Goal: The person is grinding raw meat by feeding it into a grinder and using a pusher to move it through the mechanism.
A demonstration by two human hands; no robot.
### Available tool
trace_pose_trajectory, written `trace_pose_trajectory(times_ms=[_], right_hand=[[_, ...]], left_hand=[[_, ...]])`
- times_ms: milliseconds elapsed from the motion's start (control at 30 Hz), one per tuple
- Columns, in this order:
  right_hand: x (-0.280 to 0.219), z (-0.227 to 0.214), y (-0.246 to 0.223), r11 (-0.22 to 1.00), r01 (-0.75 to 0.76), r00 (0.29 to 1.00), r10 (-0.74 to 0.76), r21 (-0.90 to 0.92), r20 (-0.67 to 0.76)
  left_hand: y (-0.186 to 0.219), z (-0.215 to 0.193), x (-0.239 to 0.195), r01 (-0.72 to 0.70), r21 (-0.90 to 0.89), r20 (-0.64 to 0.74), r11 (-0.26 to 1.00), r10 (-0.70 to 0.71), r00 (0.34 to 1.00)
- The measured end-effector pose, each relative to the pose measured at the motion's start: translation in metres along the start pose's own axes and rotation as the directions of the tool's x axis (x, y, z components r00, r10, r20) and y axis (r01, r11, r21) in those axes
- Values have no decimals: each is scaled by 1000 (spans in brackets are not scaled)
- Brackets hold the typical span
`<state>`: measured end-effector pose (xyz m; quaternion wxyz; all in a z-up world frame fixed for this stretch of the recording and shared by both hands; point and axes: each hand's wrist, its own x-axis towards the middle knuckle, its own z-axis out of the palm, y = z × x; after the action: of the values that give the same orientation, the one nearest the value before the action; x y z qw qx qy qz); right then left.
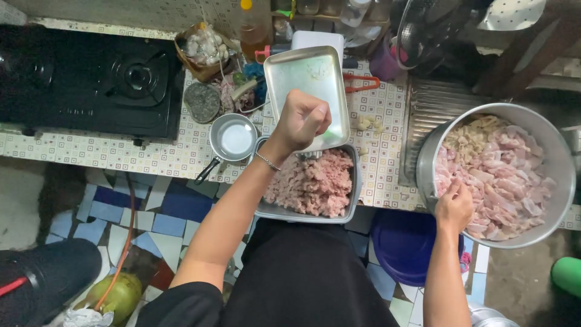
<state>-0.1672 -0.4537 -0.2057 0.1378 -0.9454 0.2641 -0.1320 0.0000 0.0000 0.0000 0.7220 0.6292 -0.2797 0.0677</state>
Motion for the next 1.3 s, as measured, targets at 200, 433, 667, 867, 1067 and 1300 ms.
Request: trace_pose_trajectory(times_ms=[200, 433, 667, 867, 1067, 1300], right_hand=[[-1, -18, -29, 999, -48, 998, 48, 13, 50], [-1, -16, -28, 1000, -24, 1000, 23, 9, 12], [-1, -20, -31, 999, -38, 998, 37, 12, 47], [0, -21, -34, 998, -53, 997, 51, 22, 63], [0, -21, -35, 998, -58, 996, 55, 31, 71], [-1, -26, -40, 996, -89, 992, 86, 23, 96]], left_hand=[[47, 5, 2, -21, 75, -126, 997, 30, 992], [102, -49, -69, -304, 158, -332, 940, 340, 880], [114, -13, -151, -302, 35, -592, 953, 263, 762], [62, 77, -152, -165, 215, 21, 962, 165, 986], [-14, 99, -179, -198, 167, 353, 966, 129, 927], [-1, 81, -198, -316, 693, 334, 648, 101, 937]])
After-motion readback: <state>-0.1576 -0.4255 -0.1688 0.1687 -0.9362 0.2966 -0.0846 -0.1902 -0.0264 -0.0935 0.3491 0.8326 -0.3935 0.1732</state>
